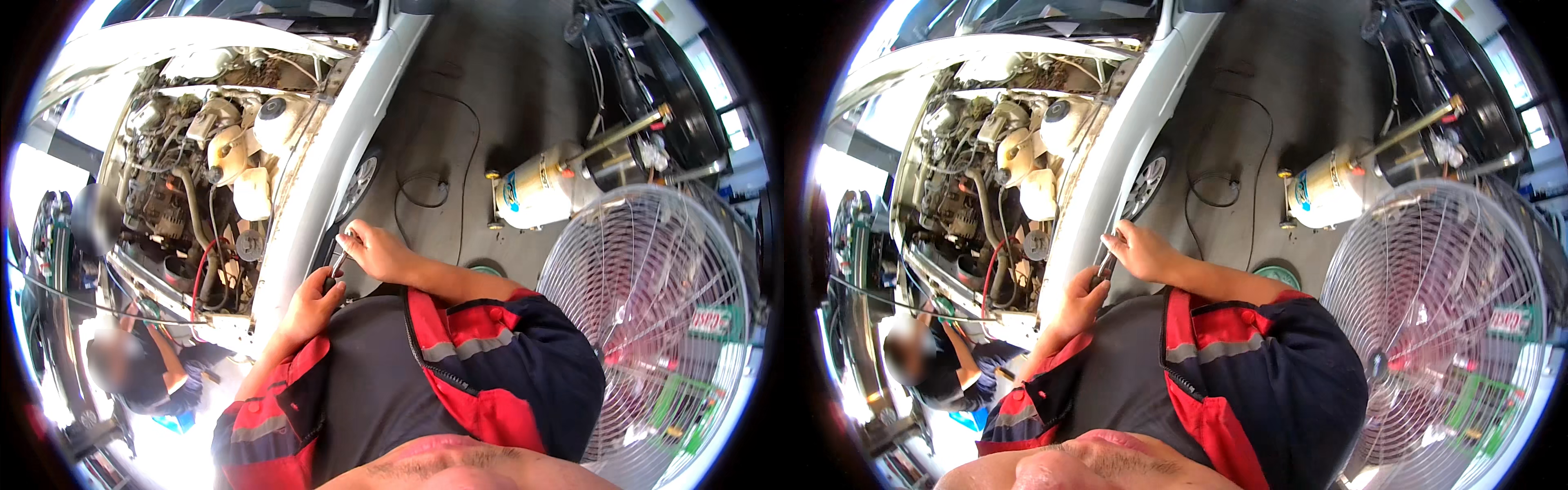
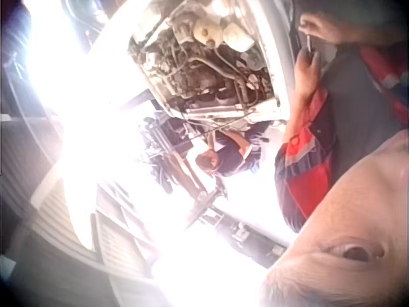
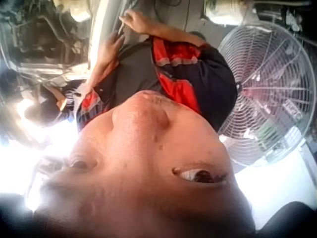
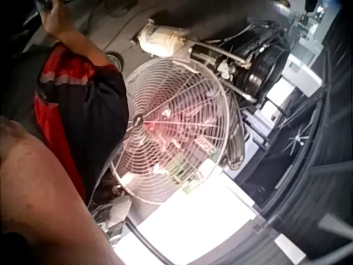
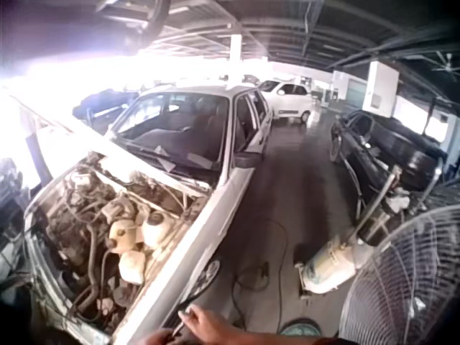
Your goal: The person uses a socket wrench and hands to loosen bolts in a car engine bay, removes a fluid reservoir tank, and works on components inside the cowl compartment by hand.
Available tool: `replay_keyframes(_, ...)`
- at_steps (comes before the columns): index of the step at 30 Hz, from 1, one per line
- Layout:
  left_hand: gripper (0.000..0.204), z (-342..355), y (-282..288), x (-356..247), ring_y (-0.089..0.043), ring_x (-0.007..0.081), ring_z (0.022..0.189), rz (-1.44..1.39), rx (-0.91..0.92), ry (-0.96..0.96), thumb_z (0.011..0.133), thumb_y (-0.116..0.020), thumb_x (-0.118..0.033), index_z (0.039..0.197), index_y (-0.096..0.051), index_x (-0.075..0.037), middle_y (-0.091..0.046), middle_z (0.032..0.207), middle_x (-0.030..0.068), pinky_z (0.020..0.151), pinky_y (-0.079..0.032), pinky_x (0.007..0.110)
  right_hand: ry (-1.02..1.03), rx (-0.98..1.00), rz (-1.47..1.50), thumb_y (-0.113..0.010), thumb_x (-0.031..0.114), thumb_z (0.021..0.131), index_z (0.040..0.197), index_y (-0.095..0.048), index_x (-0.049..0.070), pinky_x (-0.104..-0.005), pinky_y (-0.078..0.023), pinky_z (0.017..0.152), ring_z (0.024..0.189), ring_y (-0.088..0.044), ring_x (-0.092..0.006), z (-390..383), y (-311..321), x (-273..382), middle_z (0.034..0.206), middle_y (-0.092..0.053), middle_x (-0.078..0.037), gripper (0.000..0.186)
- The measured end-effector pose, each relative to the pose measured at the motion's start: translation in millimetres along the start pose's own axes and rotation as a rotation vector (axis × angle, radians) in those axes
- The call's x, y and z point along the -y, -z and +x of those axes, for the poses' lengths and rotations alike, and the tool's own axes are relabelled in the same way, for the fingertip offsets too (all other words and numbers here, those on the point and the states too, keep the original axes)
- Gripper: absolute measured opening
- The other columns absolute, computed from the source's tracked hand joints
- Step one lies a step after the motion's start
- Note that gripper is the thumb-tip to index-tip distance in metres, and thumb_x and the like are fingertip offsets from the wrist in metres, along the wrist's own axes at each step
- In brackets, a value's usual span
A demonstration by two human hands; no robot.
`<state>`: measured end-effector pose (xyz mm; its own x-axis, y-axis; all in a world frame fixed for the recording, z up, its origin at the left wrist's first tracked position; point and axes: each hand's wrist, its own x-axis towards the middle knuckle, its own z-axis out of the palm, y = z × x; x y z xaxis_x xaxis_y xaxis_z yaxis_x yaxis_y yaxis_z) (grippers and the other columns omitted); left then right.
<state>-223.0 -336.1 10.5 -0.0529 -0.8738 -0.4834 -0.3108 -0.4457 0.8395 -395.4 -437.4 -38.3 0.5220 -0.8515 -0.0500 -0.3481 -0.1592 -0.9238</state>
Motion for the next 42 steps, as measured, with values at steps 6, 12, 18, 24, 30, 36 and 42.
replay_keyframes(6,0.027,0,-9,-12,-0.054,0.0082,0.075,-0.020,-0.123,0.026,0.097,-0.062,-0.021,0.116,-0.060,-0.001,-0.060,0.080,0.0024,0.068,-0.047,0.027,0.068,0.212,0.121,-0.060,0.025,0.100,0.114,-0.050,-0.001,-0.0302,-0.045,0.064,0.072,-0.050,-0.0096,15,11,-13,0.083,-0.055,-0.003,0.032)
replay_keyframes(12,0.028,3,-5,-9,-0.057,0.0137,0.077,-0.016,-0.214,0.006,0.097,-0.059,-0.027,0.107,-0.063,-0.002,-0.062,0.081,0.0067,0.072,-0.048,0.033,0.045,0.473,0.337,-0.063,0.013,0.095,0.128,-0.047,-0.001,-0.0255,-0.046,0.075,0.085,-0.050,-0.0076,46,23,-12,0.096,-0.056,-0.001,0.039)
replay_keyframes(18,0.027,-3,17,-6,-0.057,0.0138,0.078,-0.203,-0.289,0.101,0.096,-0.059,-0.026,0.110,-0.063,-0.003,-0.064,0.084,0.0062,0.072,-0.048,0.032,0.114,0.681,0.207,-0.056,0.006,0.097,0.141,-0.041,-0.001,-0.0264,-0.046,0.087,0.094,-0.053,-0.0100,84,21,9,0.105,-0.056,-0.004,0.047)
replay_keyframes(24,0.033,-2,61,10,-0.064,0.0291,0.084,-0.031,-0.358,-0.031,0.093,-0.061,-0.030,0.111,-0.063,-0.002,-0.067,0.089,0.0176,0.077,-0.049,0.039,0.618,0.633,-0.300,-0.055,0.000,0.090,0.135,-0.050,0.002,-0.0429,-0.050,0.090,0.101,-0.062,-0.0398,131,-4,40,0.112,-0.063,-0.022,0.045)
replay_keyframes(30,0.035,22,135,36,-0.064,0.0410,0.092,0.105,-0.364,-0.186,0.091,-0.062,-0.030,0.112,-0.063,-0.002,-0.067,0.094,0.0235,0.080,-0.050,0.046,0.669,0.590,-0.563,-0.056,-0.001,0.083,0.119,-0.056,0.002,-0.0460,-0.051,0.082,0.094,-0.061,-0.0401,178,-43,76,0.104,-0.061,-0.020,0.036)
replay_keyframes(36,0.039,38,220,51,-0.066,0.0341,0.093,0.049,-0.347,-0.304,0.090,-0.065,-0.020,0.122,-0.059,0.001,-0.067,0.101,0.0222,0.082,-0.050,0.038,0.722,0.554,-0.645,-0.056,-0.006,0.080,0.117,-0.057,0.002,-0.0441,-0.051,0.081,0.094,-0.060,-0.0386,236,-95,128,0.105,-0.057,-0.018,0.037)
replay_keyframes(42,0.041,73,282,89,-0.067,0.0356,0.085,-0.125,-0.372,-0.311,0.091,-0.065,-0.023,0.123,-0.059,0.002,-0.068,0.091,0.0233,0.077,-0.051,0.041,0.788,0.562,-0.669,-0.057,-0.005,0.081,0.114,-0.057,0.002,-0.0426,-0.051,0.080,0.093,-0.061,-0.0368,304,-142,137,0.105,-0.057,-0.016,0.035)
